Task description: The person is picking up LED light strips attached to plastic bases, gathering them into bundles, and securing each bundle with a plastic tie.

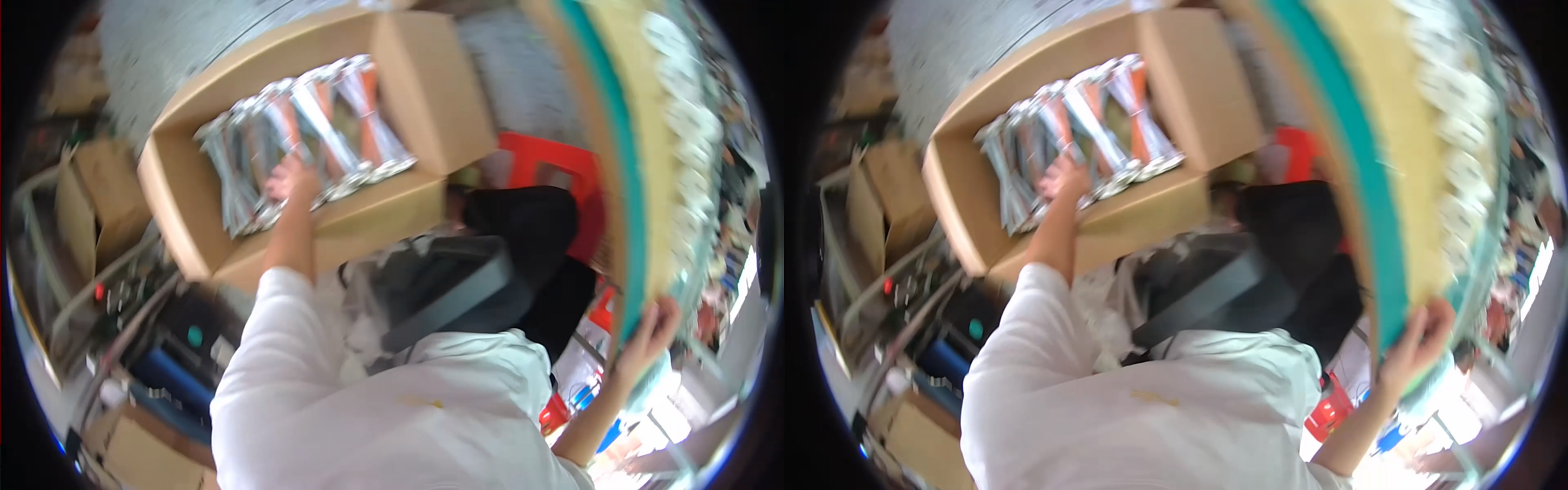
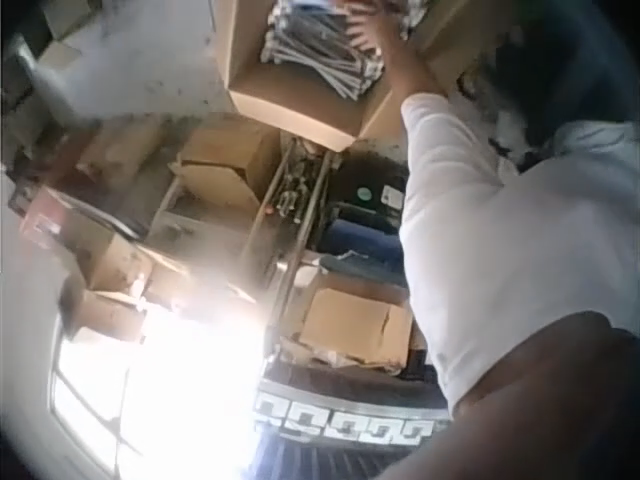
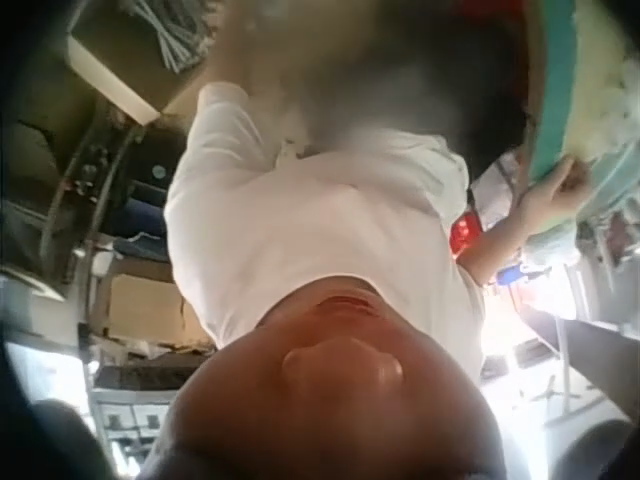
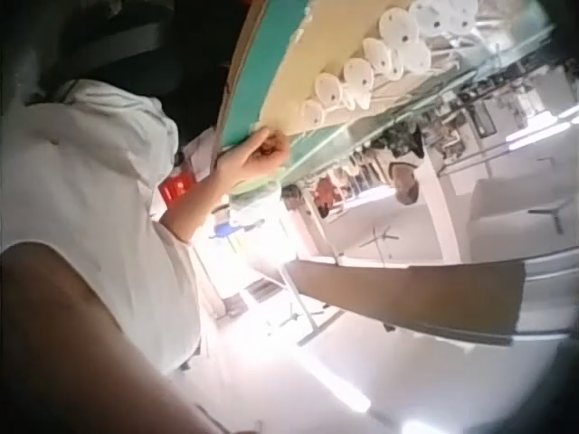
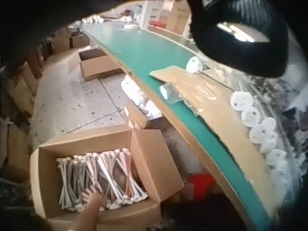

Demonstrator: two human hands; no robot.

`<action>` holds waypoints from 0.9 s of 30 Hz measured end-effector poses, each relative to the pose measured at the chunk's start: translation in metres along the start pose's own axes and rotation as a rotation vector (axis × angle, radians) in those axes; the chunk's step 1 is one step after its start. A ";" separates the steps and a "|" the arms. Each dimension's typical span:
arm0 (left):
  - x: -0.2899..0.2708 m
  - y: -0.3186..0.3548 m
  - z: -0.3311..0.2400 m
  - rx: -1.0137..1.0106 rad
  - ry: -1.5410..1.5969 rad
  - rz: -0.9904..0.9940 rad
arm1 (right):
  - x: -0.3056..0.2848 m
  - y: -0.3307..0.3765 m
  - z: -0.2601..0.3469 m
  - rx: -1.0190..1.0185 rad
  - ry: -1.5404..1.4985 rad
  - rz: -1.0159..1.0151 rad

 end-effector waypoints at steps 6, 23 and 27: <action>-0.030 0.010 0.033 0.391 -0.107 -0.450 | 0.009 -0.010 0.052 -0.107 0.051 0.016; -0.003 0.132 0.025 1.050 -0.596 -0.008 | -0.029 -0.020 0.054 -0.176 -0.152 -0.025; 0.000 0.132 0.027 1.047 -0.591 0.008 | -0.074 -0.073 0.117 -0.232 -0.141 -0.116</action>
Point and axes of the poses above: each hand's wrist, its own y-axis away from the middle knuckle, its own x-axis out of the palm, z = x × y, the point moved 7 cm from there along -y, towards the middle knuckle, and after that the axes turned 13 degrees about z, right-handed, at the moved point
